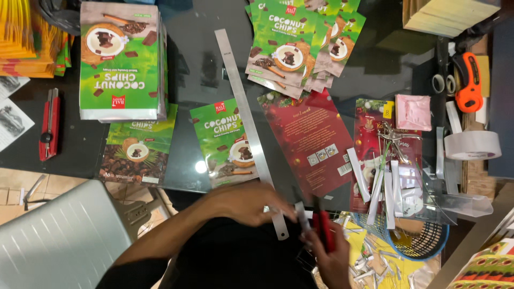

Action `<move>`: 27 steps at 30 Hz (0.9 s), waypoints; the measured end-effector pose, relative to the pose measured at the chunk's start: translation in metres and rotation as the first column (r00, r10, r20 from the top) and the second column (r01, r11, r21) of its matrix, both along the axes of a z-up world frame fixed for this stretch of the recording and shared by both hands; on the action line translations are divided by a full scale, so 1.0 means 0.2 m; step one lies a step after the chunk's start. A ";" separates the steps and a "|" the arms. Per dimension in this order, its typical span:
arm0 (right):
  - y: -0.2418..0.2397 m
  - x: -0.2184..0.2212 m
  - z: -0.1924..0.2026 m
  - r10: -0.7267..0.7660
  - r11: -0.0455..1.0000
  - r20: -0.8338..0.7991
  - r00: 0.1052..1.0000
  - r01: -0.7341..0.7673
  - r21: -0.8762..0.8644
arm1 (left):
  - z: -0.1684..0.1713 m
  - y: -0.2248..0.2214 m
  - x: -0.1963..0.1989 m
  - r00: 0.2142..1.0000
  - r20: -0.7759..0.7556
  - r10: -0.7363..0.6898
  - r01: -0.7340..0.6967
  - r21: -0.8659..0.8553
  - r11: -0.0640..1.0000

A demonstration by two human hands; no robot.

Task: The person repeatedly cuts printed paper sheets using a metal ruler and a red utility knife. They align the ruler on each sheet, slice along the edge, then move the cut piece aside and repeat the process on the next sheet.

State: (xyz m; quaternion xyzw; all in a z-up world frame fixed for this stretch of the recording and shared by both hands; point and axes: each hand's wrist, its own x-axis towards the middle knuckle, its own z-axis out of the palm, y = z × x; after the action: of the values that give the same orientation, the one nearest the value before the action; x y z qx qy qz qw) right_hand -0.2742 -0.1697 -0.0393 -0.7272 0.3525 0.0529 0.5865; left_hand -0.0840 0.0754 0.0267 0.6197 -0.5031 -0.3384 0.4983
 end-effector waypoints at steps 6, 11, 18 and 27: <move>0.18 0.27 0.06 0.439 0.897 -0.017 0.898 -0.437 0.059 | -0.26 0.46 0.13 0.862 0.375 0.342 -0.425 0.164 0.890; 0.18 0.37 0.09 0.356 0.931 0.071 0.932 -0.360 0.053 | -0.29 0.39 0.08 0.628 0.717 0.302 -0.704 0.357 0.615; 0.19 0.31 0.01 0.298 0.946 0.041 0.954 -0.301 0.120 | -0.30 0.28 0.08 0.432 0.687 0.584 -0.822 0.035 0.568; 0.23 0.33 -0.01 0.281 0.940 -0.002 0.960 -0.275 0.203 | -0.27 0.21 0.10 0.253 0.852 0.458 -0.847 -0.034 0.531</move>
State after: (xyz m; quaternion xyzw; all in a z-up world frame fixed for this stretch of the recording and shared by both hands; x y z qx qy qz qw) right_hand -0.2092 -0.1244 -0.0419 -0.7059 0.2483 0.1817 0.6380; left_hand -0.0630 0.1176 -0.0265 0.9452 -0.2567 0.1139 0.1662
